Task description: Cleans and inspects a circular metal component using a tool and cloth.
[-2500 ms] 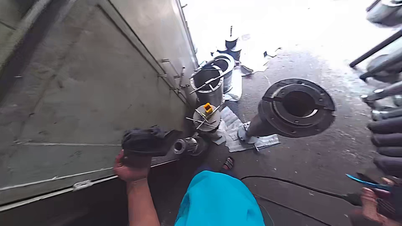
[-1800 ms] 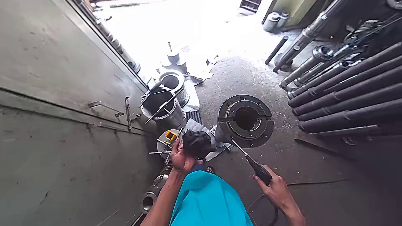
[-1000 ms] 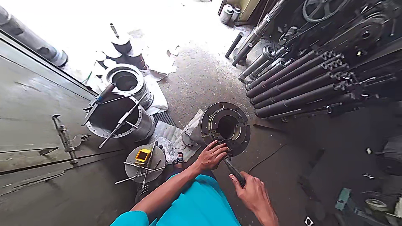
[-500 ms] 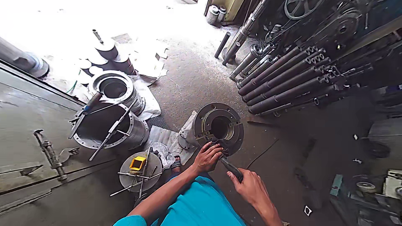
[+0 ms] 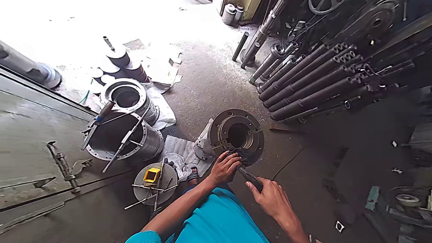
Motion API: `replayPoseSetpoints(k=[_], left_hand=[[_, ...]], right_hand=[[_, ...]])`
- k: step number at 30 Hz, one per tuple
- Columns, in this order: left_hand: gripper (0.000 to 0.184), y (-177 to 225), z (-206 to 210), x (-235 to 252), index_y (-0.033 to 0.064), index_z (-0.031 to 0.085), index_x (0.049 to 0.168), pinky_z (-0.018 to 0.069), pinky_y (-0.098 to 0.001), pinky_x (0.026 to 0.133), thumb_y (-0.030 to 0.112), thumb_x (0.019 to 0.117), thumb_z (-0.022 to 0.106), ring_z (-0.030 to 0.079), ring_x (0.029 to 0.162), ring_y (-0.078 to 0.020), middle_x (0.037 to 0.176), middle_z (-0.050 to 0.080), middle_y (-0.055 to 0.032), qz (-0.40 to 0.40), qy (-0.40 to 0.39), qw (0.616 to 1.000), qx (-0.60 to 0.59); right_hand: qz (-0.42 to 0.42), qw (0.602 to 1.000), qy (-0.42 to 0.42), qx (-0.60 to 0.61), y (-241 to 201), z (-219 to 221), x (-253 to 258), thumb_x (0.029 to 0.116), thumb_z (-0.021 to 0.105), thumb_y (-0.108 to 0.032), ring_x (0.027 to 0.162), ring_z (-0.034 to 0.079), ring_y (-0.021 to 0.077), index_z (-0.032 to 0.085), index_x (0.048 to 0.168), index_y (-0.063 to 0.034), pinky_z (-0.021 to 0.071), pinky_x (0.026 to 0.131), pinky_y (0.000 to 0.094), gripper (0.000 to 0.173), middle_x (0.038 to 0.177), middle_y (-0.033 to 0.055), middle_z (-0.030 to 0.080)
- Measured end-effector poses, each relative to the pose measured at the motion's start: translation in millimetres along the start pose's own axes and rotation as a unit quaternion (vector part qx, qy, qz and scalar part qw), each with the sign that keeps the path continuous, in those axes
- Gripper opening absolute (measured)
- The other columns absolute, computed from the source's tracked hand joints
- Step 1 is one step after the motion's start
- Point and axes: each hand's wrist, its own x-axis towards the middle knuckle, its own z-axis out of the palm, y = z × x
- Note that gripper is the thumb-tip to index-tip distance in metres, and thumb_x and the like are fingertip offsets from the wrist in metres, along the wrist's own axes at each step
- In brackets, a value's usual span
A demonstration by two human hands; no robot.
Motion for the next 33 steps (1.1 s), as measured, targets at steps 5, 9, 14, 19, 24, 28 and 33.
replayPoseSetpoints(k=[5, 9, 14, 19, 24, 28, 33], left_hand=[[0.020, 0, -1, 1, 0.0165, 0.068, 0.116, 0.0350, -0.0416, 0.119, 0.015, 0.1061, 0.050, 0.060, 0.129, -0.0178, 0.125, 0.072, -0.0017, -0.002, -0.001, 1.000, -0.004], [0.019, 1, 0, 1, 0.0169, 0.068, 0.116, 0.0353, -0.0421, 0.118, 0.016, 0.1057, 0.051, 0.061, 0.128, -0.0179, 0.125, 0.072, -0.0014, -0.005, -0.007, 1.000, -0.002], [0.026, -2, -11, 2, 0.0147, 0.070, 0.123, 0.0385, -0.0465, 0.117, 0.009, 0.1029, 0.056, 0.061, 0.128, -0.0212, 0.127, 0.071, -0.0046, -0.035, -0.012, 0.999, -0.022], [0.027, -13, -76, 28, -0.0106, 0.062, 0.119, 0.0575, -0.0361, 0.093, 0.003, 0.0988, 0.051, 0.069, 0.101, -0.0142, 0.107, 0.071, -0.0137, -0.403, 0.199, 0.884, -0.128], [0.021, -33, -118, 59, 0.0048, 0.058, 0.120, 0.0586, -0.0306, 0.087, 0.007, 0.1055, 0.043, 0.068, 0.093, -0.0049, 0.101, 0.069, 0.0029, -0.439, 0.355, 0.791, -0.234], [0.025, -9, -106, 78, 0.0048, 0.059, 0.125, 0.0589, -0.0353, 0.090, 0.011, 0.1048, 0.045, 0.068, 0.099, -0.0059, 0.107, 0.069, 0.0029, -0.408, 0.246, 0.834, -0.279], [0.030, 28, -46, 84, -0.0045, 0.064, 0.120, 0.0581, -0.0424, 0.092, 0.015, 0.1008, 0.051, 0.069, 0.105, -0.0183, 0.112, 0.071, -0.0121, -0.251, 0.012, 0.917, -0.309]], right_hand=[[-0.001, 1.000, 0.004, 0.014, 7, -2, -4, 0.0990, 0.054, -0.059, 0.087, 0.071, 0.0340, 0.073, 0.101, -0.0090, 0.0527, 0.074, 0.0569, 0.053, 0.086, 0.0140, 0.072], [0.001, 1.000, 0.002, 0.006, 11, -3, -9, 0.0989, 0.053, -0.060, 0.085, 0.070, 0.0341, 0.071, 0.102, -0.0093, 0.0517, 0.072, 0.0559, 0.054, 0.084, 0.0138, 0.070], [-0.055, 0.986, 0.020, 0.156, 50, 9, -11, 0.0956, 0.053, -0.063, 0.079, 0.072, 0.0229, 0.072, 0.113, -0.0159, 0.0580, 0.072, 0.0510, 0.053, 0.086, 0.0046, 0.073], [-0.027, 0.956, 0.074, 0.283, 97, 17, -24, 0.0934, 0.055, -0.060, 0.070, 0.072, 0.0101, 0.071, 0.109, -0.0171, 0.0607, 0.063, 0.0371, 0.049, 0.087, -0.0050, 0.077], [0.004, 0.957, 0.086, 0.278, 103, 24, -17, 0.0943, 0.056, -0.059, 0.070, 0.072, 0.0119, 0.071, 0.110, -0.0166, 0.0589, 0.063, 0.0409, 0.048, 0.085, -0.0037, 0.076], [0.025, 0.964, 0.074, 0.254, 106, 25, -10, 0.0983, 0.056, -0.054, 0.075, 0.071, 0.0181, 0.071, 0.110, -0.0133, 0.0563, 0.073, 0.0514, 0.045, 0.083, 0.0005, 0.075], [0.038, 0.975, 0.035, 0.218, 102, 24, 2, 0.0999, 0.056, -0.055, 0.081, 0.072, 0.0252, 0.071, 0.114, -0.0117, 0.0552, 0.080, 0.0570, 0.048, 0.087, 0.0064, 0.075]])
